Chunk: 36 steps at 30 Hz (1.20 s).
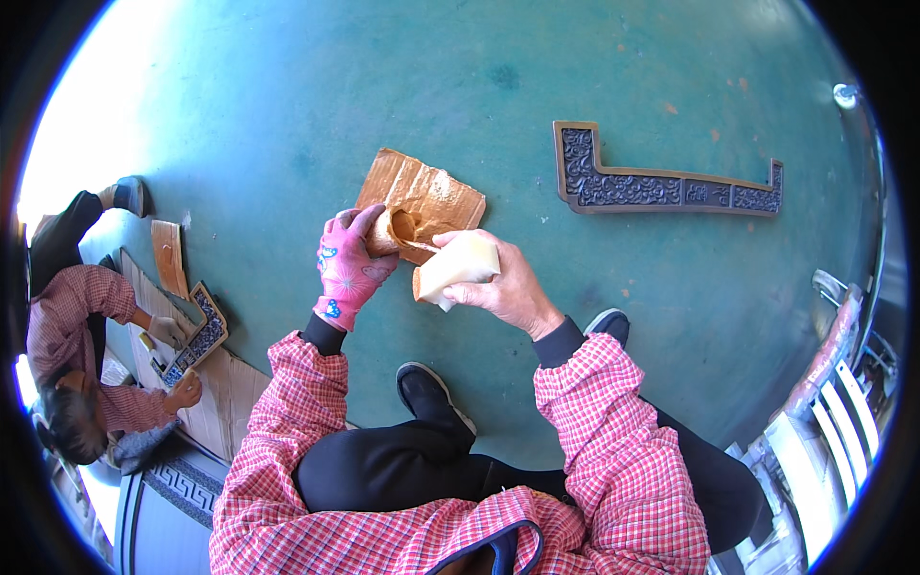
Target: The person sits on the floor and applies a brown finish to a dark, ornate metal bracket using a sponge. They repeatedly dip the sponge into a small container of finish and wipe it across the bracket's surface, occasionally repositioning the bracket to reach different areas.
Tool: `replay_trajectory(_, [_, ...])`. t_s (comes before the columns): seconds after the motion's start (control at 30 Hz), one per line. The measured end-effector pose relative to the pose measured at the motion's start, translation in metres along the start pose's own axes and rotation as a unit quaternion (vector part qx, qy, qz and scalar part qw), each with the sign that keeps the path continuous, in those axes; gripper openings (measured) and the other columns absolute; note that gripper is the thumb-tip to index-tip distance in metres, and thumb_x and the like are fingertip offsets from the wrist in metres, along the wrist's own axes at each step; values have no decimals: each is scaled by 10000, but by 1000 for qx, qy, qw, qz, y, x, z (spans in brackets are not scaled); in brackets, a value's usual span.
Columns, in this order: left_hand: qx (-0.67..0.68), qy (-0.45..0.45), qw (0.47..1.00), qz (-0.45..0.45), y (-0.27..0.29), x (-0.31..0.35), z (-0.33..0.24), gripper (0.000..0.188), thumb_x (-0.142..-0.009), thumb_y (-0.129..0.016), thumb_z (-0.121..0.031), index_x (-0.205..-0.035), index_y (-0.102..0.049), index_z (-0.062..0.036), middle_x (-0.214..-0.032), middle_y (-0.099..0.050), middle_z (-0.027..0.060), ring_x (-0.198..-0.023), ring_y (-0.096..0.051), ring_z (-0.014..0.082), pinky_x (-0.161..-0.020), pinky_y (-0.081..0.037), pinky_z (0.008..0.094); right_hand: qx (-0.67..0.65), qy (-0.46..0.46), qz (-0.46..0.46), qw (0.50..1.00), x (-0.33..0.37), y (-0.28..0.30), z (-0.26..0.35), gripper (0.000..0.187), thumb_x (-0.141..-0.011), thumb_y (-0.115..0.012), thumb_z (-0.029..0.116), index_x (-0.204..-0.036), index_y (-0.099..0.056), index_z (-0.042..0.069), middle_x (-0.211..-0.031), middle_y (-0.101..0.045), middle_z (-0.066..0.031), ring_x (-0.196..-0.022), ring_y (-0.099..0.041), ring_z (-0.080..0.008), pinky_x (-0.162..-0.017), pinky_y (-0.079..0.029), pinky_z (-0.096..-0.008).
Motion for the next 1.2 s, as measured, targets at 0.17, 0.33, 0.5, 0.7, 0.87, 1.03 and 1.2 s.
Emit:
replay_trajectory(0.17, [116, -15, 993, -29, 2, 1, 8, 681, -592, -834, -139, -1232, -601, -127, -1155, -587, 136, -1084, -566, 319, -931, -485, 403, 8, 11, 16, 1000, 2, -8, 10, 637, -722, -832, 161, -1271, -549, 4, -1136, -645, -69, -1034, -618, -146, -891, -511, -298])
replay_trajectory(0.33, [257, 1, 966, -37, 3, 1, 14, 697, -584, -859, -77, -1230, -600, -96, -1185, -555, 106, -1112, -564, 252, -966, -476, 349, -17, 33, 40, 999, 6, -17, 32, 665, -712, -802, 124, -1305, -528, 0, -1220, -599, -69, -1092, -580, -151, -933, -479, -307])
replay_trajectory(0.5, [290, -13, 956, -45, 10, 3, 17, 709, -573, -865, -56, -1230, -599, -88, -1174, -553, 87, -1117, -557, 228, -977, -465, 331, -12, 61, 41, 997, 7, -15, 56, 687, -665, -738, 61, -1315, -524, 1, -1306, -549, -76, -1202, -506, -152, -1022, -409, -322])
replay_trajectory(0.7, [330, -5, 943, -39, 16, 4, 15, 694, -591, -860, -78, -1233, -597, -108, -1171, -563, 91, -1122, -554, 248, -965, -473, 348, -128, 111, -129, 977, 6, 30, 62, 375, -787, -678, 24, -1149, -586, -3, -1151, -646, -142, -1091, -629, -217, -938, -510, -344])
replay_trajectory(0.87, [337, -16, 940, -44, 26, 6, 6, 663, -613, -865, -68, -1221, -602, -112, -1142, -578, 86, -1100, -568, 237, -953, -482, 336, 64, 89, -84, 990, -41, -4, 38, 357, -760, -762, 20, -1075, -596, 31, -1004, -678, -34, -947, -635, -121, -843, -518, -286])
replay_trajectory(1.03, [365, 16, 927, -90, 26, 11, 27, 666, -602, -882, -66, -1206, -601, -78, -1138, -586, 67, -1064, -593, 216, -940, -489, 317, 187, 73, -87, 976, -59, -6, 19, 379, -718, -798, 63, -1038, -596, 39, -1001, -681, -53, -947, -640, -142, -815, -512, -297])
replay_trajectory(1.2, [410, 102, 883, -205, 23, 20, 88, 711, -608, -875, -28, -1247, -565, -63, -1183, -614, 41, -1044, -607, 154, -935, -507, 299, 414, 129, -191, 881, -52, 6, 10, 365, -667, -801, 82, -955, -577, 75, -945, -657, -88, -917, -616, -296, -791, -505, -391])
Point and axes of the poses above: each hand's wrist, its own x-axis away from the middle knuckle, its own y-axis out of the back of the hand, z = x × y, the point moved 6 cm from there along -x, towards the middle knuckle
